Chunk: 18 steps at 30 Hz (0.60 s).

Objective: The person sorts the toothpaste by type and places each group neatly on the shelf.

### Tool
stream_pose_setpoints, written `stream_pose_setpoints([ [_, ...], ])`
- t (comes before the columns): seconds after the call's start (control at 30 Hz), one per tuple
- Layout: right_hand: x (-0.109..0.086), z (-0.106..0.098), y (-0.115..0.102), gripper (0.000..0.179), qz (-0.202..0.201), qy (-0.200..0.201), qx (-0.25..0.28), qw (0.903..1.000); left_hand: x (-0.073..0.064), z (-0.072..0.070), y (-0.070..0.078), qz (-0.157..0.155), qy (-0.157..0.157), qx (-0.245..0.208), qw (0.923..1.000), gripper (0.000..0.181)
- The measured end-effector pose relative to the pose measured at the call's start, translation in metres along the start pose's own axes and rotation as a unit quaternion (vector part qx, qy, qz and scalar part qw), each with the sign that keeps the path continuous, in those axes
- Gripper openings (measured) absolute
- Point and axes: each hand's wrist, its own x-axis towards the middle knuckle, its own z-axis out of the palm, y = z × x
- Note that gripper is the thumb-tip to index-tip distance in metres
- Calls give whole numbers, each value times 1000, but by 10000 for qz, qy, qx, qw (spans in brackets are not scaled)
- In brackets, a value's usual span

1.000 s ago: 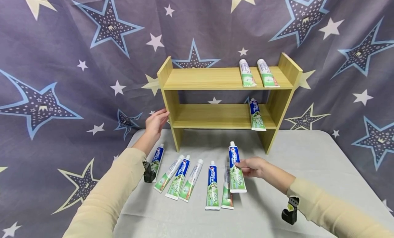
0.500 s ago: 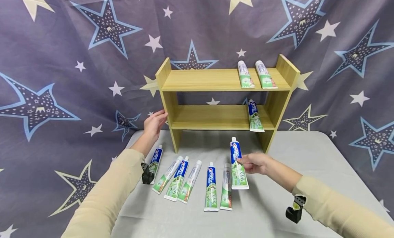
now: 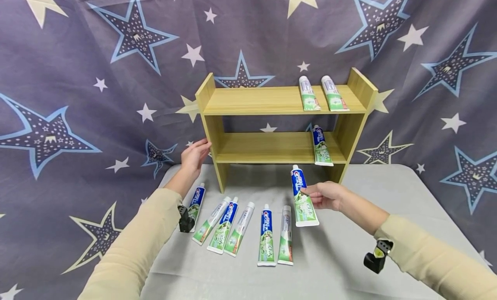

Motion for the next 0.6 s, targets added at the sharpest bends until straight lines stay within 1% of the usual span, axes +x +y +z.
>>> stream_pose_setpoints([
  [0.13,0,2,-8,8,-14,-42,31,10000,1,0,0,17,-30,9,10000,48],
  [0.37,5,10,-19,15,-164,-97,-107,9998,1,0,1,48,-13,51,10000,48],
  [0.43,8,11,-22,18,-203,-43,-190,9996,0,0,0,44,-14,70,10000,47],
  [0.6,16,13,-28,30,-199,339,-279,9988,0,-1,-2,55,-56,120,9999,47],
])
